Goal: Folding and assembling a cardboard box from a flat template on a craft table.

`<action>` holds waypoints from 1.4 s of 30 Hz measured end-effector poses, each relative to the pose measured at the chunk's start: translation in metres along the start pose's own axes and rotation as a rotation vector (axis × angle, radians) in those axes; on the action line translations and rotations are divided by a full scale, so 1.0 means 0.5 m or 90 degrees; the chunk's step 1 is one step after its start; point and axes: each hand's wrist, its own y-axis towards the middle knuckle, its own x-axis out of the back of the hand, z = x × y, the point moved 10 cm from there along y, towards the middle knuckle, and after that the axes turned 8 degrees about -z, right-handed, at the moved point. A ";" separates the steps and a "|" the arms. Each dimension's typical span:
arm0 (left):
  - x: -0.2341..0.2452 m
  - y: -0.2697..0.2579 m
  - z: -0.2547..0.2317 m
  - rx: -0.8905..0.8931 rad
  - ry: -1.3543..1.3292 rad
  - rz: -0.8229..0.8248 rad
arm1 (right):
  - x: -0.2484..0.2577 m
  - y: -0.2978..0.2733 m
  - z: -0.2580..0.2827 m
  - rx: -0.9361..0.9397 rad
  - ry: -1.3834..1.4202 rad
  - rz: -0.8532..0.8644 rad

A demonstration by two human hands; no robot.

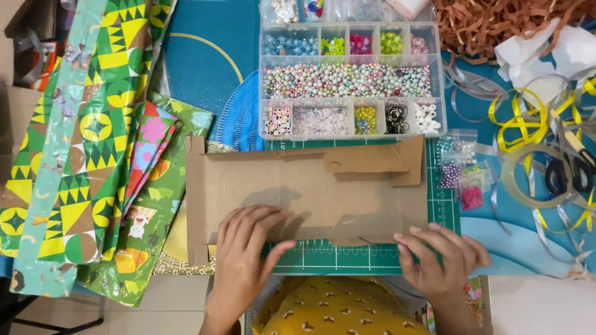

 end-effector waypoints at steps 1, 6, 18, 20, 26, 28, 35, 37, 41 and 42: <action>0.007 -0.004 0.011 0.011 0.031 0.009 | 0.001 -0.003 0.014 0.017 -0.014 0.011; -0.006 -0.040 0.050 0.029 0.083 0.071 | -0.013 -0.009 0.079 0.091 -0.012 0.092; -0.011 -0.009 -0.005 -0.050 0.053 0.034 | -0.056 0.033 0.113 0.042 0.164 0.118; 0.000 -0.004 -0.015 -0.067 0.029 0.015 | -0.049 0.040 0.119 0.054 0.202 0.101; 0.030 0.041 -0.072 -0.114 -0.091 -0.021 | -0.040 0.041 0.125 0.056 0.245 0.127; 0.021 0.050 -0.100 -0.145 -0.126 -0.035 | -0.034 0.048 0.129 0.061 0.248 0.121; -0.008 0.052 -0.142 -0.214 -0.302 0.046 | -0.021 0.068 0.146 0.056 0.203 0.065; -0.014 0.051 -0.141 -0.204 -0.289 0.021 | -0.025 0.057 0.142 0.054 0.191 0.058; 0.001 0.059 -0.144 -0.191 -0.240 0.007 | -0.025 0.041 0.136 0.031 0.115 0.034; 0.000 0.059 -0.145 -0.194 -0.238 0.006 | -0.024 0.042 0.136 0.031 0.114 0.030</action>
